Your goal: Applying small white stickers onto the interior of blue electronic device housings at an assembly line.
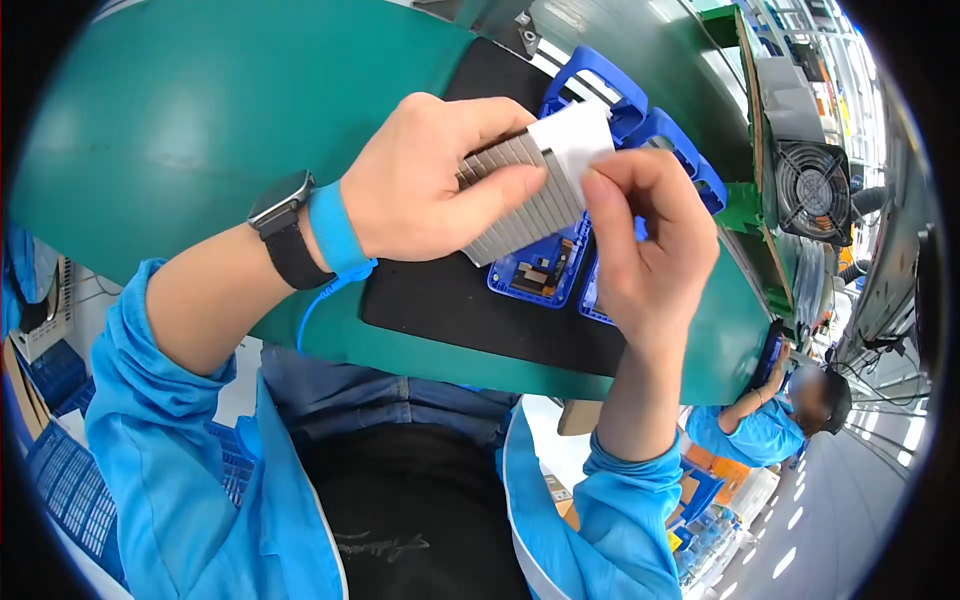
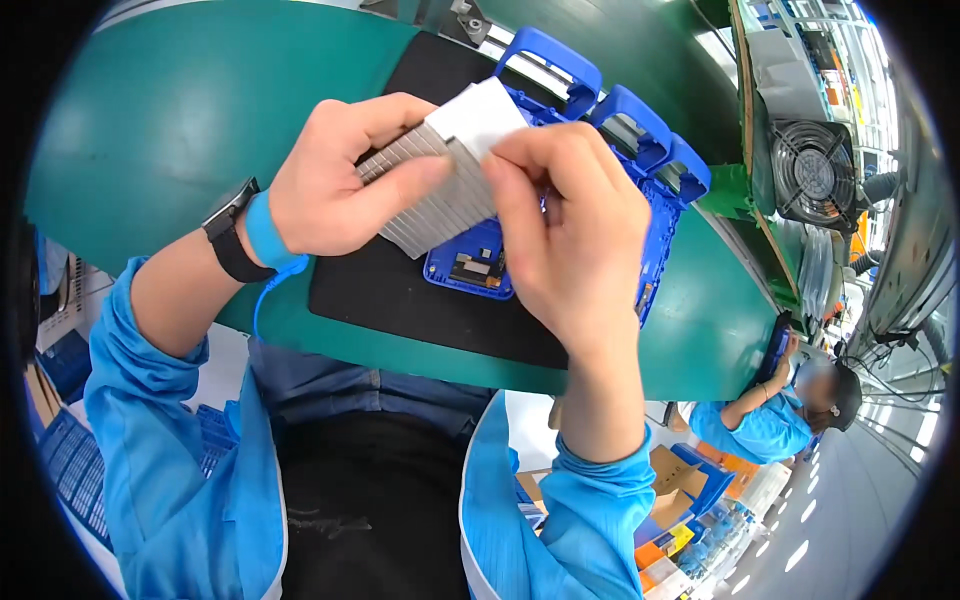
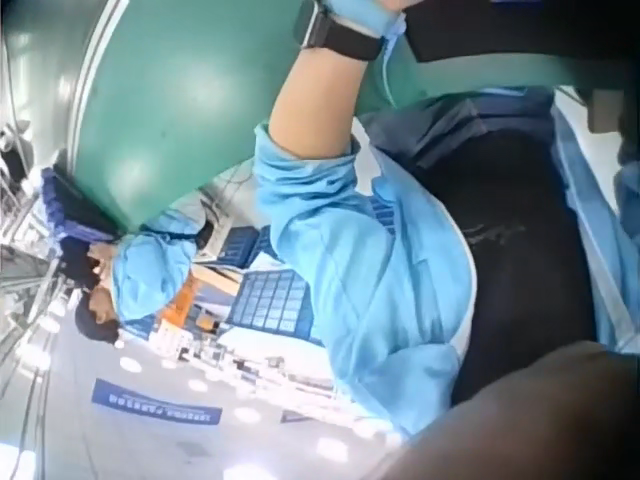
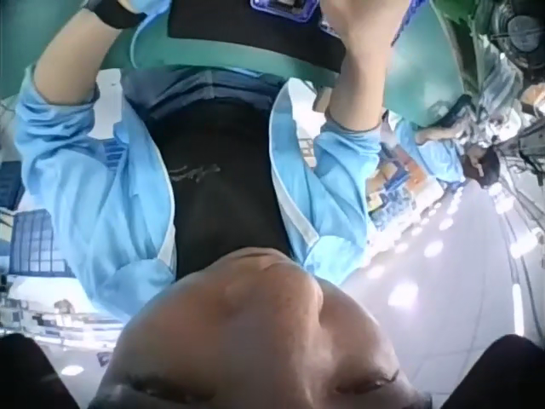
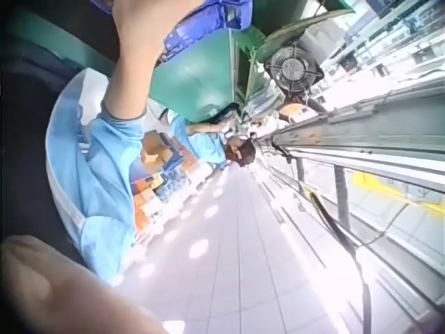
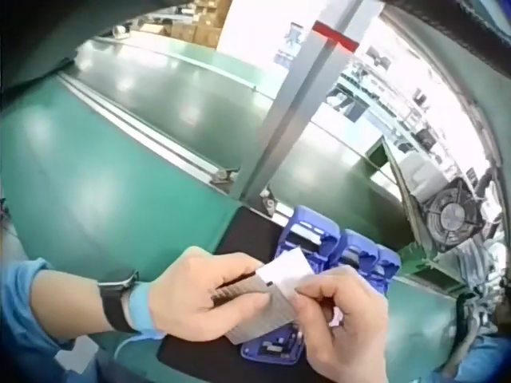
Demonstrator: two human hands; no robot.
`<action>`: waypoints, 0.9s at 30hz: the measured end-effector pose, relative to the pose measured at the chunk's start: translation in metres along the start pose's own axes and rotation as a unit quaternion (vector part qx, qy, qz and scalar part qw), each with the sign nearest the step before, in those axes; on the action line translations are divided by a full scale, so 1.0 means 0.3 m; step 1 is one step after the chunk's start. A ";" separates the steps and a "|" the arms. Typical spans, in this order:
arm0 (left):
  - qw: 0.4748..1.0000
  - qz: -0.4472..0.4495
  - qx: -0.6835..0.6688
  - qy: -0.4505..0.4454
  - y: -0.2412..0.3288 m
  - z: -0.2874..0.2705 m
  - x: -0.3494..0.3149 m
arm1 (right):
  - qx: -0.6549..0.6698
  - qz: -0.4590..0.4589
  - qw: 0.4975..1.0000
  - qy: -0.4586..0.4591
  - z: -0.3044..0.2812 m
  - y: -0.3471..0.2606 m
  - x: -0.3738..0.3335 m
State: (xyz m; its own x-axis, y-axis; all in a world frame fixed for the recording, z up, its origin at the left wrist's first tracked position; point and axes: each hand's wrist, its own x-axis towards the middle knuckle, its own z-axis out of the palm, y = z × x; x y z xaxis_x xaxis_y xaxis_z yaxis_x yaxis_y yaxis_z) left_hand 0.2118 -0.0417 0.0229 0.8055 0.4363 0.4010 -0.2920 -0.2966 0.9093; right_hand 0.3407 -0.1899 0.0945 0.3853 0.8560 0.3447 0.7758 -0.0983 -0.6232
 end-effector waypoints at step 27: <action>0.982 0.152 0.107 -0.019 0.012 -0.002 0.003 | 0.149 0.143 0.970 -0.130 -0.004 -0.003 0.019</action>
State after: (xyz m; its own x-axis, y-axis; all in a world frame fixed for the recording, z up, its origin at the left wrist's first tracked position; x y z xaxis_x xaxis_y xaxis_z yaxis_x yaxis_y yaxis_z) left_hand 0.2111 -0.0419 0.0265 0.7175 0.2685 0.6428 -0.4113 -0.5814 0.7020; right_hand 0.3428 -0.1856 0.0979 0.3950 0.9179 -0.0372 0.4612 -0.2331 -0.8561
